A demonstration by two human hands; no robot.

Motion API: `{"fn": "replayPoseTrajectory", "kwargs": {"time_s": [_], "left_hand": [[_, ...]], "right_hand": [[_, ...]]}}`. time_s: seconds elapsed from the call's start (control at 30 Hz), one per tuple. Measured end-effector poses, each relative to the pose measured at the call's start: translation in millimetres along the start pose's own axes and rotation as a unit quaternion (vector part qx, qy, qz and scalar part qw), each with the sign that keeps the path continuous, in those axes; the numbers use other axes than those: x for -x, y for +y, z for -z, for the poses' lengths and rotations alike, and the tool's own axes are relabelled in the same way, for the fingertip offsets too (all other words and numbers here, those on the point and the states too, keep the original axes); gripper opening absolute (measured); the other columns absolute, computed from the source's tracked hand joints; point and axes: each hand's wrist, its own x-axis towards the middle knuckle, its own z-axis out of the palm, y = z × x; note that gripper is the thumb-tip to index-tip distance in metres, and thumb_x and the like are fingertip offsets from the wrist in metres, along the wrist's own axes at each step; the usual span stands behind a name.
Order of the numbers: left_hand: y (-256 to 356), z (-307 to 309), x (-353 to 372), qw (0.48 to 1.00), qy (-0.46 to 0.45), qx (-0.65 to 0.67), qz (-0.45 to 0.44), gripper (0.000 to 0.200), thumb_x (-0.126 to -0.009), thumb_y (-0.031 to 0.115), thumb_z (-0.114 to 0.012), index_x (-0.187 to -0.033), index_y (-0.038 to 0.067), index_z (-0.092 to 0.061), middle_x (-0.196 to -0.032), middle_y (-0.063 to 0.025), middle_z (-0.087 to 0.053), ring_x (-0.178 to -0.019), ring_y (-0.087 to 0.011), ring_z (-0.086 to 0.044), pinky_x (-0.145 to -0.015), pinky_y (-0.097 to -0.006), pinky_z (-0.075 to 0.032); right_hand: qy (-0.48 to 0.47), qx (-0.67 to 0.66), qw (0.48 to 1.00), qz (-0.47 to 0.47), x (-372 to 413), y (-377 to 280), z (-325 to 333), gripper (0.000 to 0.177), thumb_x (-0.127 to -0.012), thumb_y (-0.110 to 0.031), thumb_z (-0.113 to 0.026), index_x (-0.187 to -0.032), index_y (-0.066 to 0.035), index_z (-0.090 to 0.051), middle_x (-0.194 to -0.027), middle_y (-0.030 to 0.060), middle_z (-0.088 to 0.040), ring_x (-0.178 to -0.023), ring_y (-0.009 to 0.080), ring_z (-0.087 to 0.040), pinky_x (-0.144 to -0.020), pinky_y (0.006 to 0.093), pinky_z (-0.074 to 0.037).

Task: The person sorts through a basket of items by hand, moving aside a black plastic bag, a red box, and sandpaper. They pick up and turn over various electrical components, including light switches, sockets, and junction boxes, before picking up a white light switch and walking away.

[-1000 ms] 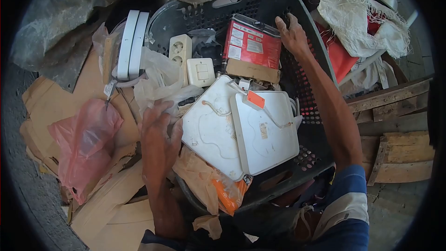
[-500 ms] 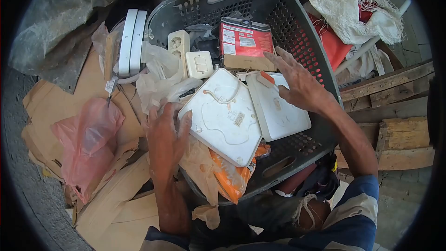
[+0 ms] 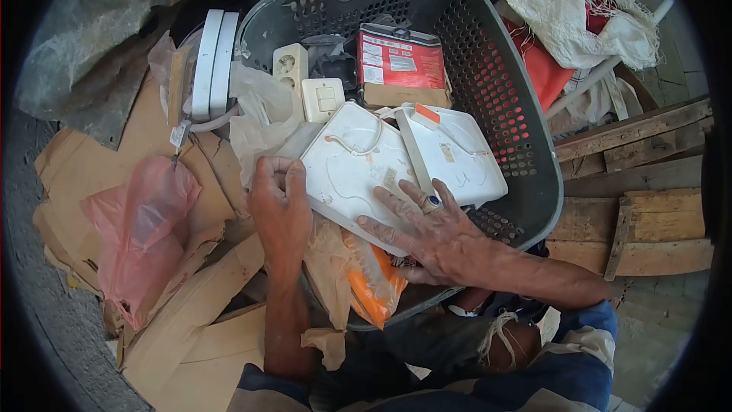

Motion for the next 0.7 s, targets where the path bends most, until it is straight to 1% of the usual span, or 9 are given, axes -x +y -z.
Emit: {"fn": "replayPoseTrajectory", "kwargs": {"time_s": [0.07, 0.1, 0.13, 0.2, 0.27, 0.33, 0.4, 0.67, 0.7], "left_hand": [[5.3, 1.5, 0.9, 0.999, -0.012, 0.041, 0.026, 0.024, -0.095, 0.022, -0.061, -0.096, -0.002, -0.056, -0.079, -0.0032, -0.057, -0.07, -0.0085, -0.052, -0.064, -0.0252, -0.042], [9.8, 1.6, -0.7, 0.999, -0.008, 0.041, 0.023, 0.024, -0.095, 0.022, -0.061, -0.096, -0.002, -0.056, -0.079, -0.0032, -0.057, -0.07, -0.0085, -0.052, -0.064, -0.0252, -0.042], [14.1, 1.5, -0.4, 0.994, -0.017, 0.107, 0.01, 0.028, -0.096, 0.025, -0.061, -0.101, -0.002, -0.056, -0.082, -0.0052, -0.058, -0.072, -0.0101, -0.053, -0.067, -0.0264, -0.044], [10.4, 4.7, 4.1, 0.986, -0.033, 0.165, 0.007, 0.033, -0.096, 0.029, -0.061, -0.106, -0.002, -0.056, -0.086, -0.0072, -0.059, -0.074, -0.0117, -0.054, -0.07, -0.0276, -0.045], [4.7, 9.4, 0.8, 0.996, -0.055, 0.031, -0.063, 0.042, -0.097, 0.036, -0.059, -0.117, -0.001, -0.055, -0.093, -0.0104, -0.061, -0.077, -0.0168, -0.056, -0.077, -0.0309, -0.046], [10.6, 15.3, 4.9, 0.992, -0.087, -0.061, -0.061, 0.044, -0.093, 0.031, -0.065, -0.122, 0.001, -0.055, -0.101, -0.0139, -0.062, -0.09, -0.0255, -0.058, -0.087, -0.0362, -0.045], [12.1, 16.7, 8.5, 0.951, -0.128, -0.223, -0.171, 0.047, -0.084, 0.023, -0.073, -0.124, 0.004, -0.056, -0.11, -0.0161, -0.058, -0.107, -0.0333, -0.053, -0.095, -0.0421, -0.042], [5.1, 22.4, 1.1, 0.962, -0.051, -0.218, -0.158, 0.056, -0.076, 0.01, -0.076, -0.127, 0.004, -0.055, -0.119, -0.0187, -0.052, -0.115, -0.0372, -0.049, -0.099, -0.0451, -0.039], [3.4, 23.8, -0.5, 0.968, -0.033, -0.199, -0.151, 0.055, -0.077, 0.009, -0.076, -0.128, 0.003, -0.055, -0.12, -0.0196, -0.052, -0.115, -0.0379, -0.049, -0.1, -0.0455, -0.039]], "right_hand": [[0.039, 0.041, 0.995, -0.082, -1.0, 13.7, -19.9, 0.084, -0.087, -0.044, -0.065, -0.153, -0.016, -0.022, -0.157, 0.0196, -0.022, -0.141, 0.0423, -0.03, -0.109, 0.0658, -0.027], [0.038, 0.06, 0.995, -0.076, 3.5, 16.3, -21.6, 0.075, -0.089, -0.039, -0.064, -0.149, -0.011, -0.03, -0.149, 0.022, -0.037, -0.136, 0.0381, -0.04, -0.108, 0.0647, -0.029], [0.038, 0.061, 0.995, -0.071, 5.7, 22.6, -19.4, 0.075, -0.089, -0.039, -0.064, -0.149, -0.011, -0.03, -0.149, 0.022, -0.037, -0.136, 0.0381, -0.04, -0.108, 0.0647, -0.029], [0.175, 0.06, 0.98, -0.074, 10.6, 32.1, -9.3, 0.061, -0.088, -0.031, -0.065, -0.139, -0.006, -0.043, -0.127, 0.0231, -0.058, -0.121, 0.0343, -0.057, -0.106, 0.059, -0.036], [0.276, 0.009, 0.954, -0.116, 7.5, 48.7, 18.6, 0.044, -0.086, -0.023, -0.063, -0.124, -0.001, -0.054, -0.099, 0.0222, -0.068, -0.094, 0.0344, -0.069, -0.093, 0.0483, -0.05], [0.331, -0.077, 0.931, -0.134, 0.2, 64.3, 51.0, 0.035, -0.085, -0.019, -0.062, -0.112, 0.002, -0.06, -0.084, 0.0227, -0.067, -0.075, 0.0374, -0.069, -0.073, 0.0414, -0.055], [0.34, -0.113, 0.918, -0.167, -13.0, 82.0, 75.8, 0.032, -0.084, -0.022, -0.062, -0.1, 0.005, -0.063, -0.079, 0.0244, -0.065, -0.068, 0.0385, -0.066, -0.062, 0.0413, -0.052], [0.454, 0.027, 0.878, -0.147, -67.4, 158.7, 121.6, 0.032, -0.08, -0.026, -0.059, -0.094, 0.002, -0.065, -0.077, 0.0237, -0.064, -0.073, 0.0386, -0.064, -0.072, 0.0427, -0.05], [0.443, 0.024, 0.88, -0.167, -69.9, 169.2, 124.9, 0.028, -0.081, -0.022, -0.061, -0.101, -0.002, -0.065, -0.096, 0.0218, -0.066, -0.089, 0.0358, -0.065, -0.079, 0.0444, -0.05]]}}
